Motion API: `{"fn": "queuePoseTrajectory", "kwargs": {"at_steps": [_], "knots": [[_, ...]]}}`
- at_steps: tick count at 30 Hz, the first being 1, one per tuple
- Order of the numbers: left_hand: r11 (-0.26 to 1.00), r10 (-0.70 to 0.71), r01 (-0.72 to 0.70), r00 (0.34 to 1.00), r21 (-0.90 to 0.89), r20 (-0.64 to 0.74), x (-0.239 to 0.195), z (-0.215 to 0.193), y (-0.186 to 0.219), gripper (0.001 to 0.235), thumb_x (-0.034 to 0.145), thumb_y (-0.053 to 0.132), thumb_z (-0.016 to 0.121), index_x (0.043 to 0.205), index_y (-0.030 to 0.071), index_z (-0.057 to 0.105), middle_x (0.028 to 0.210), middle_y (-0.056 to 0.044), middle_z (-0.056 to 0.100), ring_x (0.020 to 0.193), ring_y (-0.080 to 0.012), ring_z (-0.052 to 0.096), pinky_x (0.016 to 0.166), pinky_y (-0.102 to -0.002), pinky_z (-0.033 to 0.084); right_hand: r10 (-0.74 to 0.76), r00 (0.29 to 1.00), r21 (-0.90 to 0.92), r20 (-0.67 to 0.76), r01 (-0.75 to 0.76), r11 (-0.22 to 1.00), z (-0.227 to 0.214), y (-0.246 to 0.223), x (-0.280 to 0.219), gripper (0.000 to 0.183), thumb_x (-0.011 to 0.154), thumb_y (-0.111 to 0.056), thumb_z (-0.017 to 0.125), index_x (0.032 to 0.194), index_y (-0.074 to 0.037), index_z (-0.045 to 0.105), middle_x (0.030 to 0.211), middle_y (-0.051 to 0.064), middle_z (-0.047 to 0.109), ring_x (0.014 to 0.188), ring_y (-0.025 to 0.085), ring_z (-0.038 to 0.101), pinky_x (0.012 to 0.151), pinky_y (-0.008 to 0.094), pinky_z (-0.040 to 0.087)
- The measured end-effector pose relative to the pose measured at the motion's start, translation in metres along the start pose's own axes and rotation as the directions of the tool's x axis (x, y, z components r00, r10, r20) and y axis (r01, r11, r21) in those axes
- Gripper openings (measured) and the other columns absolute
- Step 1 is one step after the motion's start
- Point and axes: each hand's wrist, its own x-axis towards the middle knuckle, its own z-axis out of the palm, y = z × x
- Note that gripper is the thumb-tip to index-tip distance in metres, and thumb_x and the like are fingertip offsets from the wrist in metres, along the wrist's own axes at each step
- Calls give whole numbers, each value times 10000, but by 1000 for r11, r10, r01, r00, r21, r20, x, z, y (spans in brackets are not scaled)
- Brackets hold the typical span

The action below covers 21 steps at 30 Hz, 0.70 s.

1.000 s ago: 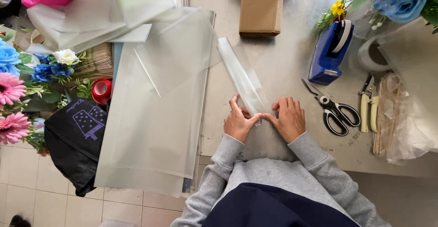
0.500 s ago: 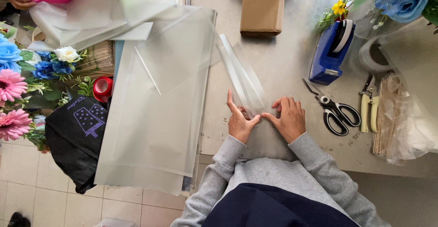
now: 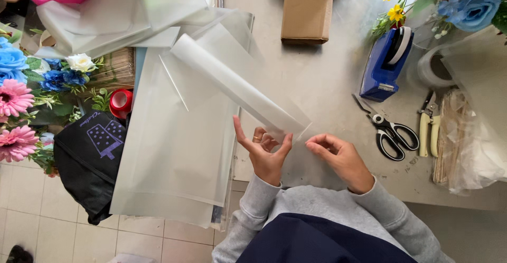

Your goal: The person wraps a small bouquet featuring a teddy bear and sunflowers, first by folding translucent plastic sheets and then securing them around the base of the arrangement with adhesive tape.

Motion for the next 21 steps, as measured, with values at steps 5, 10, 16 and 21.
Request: {"fn": "queuePoseTrajectory", "kwargs": {"at_steps": [5, 10, 16, 21], "knots": [[992, 123, -124, 992, -1, -15, -4, 2, -2, 1303, 709, -23, 893, 1611, 201, -20, 967, -113, 591, 782, -183, 689, 703, -316, 639, -1, 1000, 115, 3, 0, 993, 13, -12, 5, 261, 949, -227, 737, 1070, 1, 775, 894, 85, 703, 867, 166, 563, 742, 266, 459], [986, 169, -169, 985, -3, -17, -5, 0, -6, 1321, 692, -41, 897, 1604, 162, -37, 966, -132, 596, 801, -207, 702, 734, -338, 642, -4, 1000, 111, 22, 1, 994, 17, -4, 15, 292, 942, -221, 749, 1079, 36, 778, 871, 153, 716, 839, 210, 568, 726, 305, 457], [995, 94, -94, 996, 32, 8, -5, 0, -2, 1308, 695, -30, 899, 1599, 182, -22, 997, -167, 611, 852, -283, 735, 769, -387, 658, 14, 1000, 148, 2, -14, 989, 21, -6, 17, 302, 910, -272, 790, 1041, 0, 786, 867, 92, 719, 862, 168, 589, 731, 266, 479], [998, -13, 19, 996, -63, 94, -4, -3, -4, 1254, 730, -13, 856, 1616, 161, -14, 1061, -115, 601, 943, -229, 714, 783, -324, 646, 10, 998, 246, 55, -23, 969, 14, 35, 36, 265, 927, -247, 773, 1007, 5, 755, 852, 128, 666, 838, 215, 569, 742, 326, 461]]}}
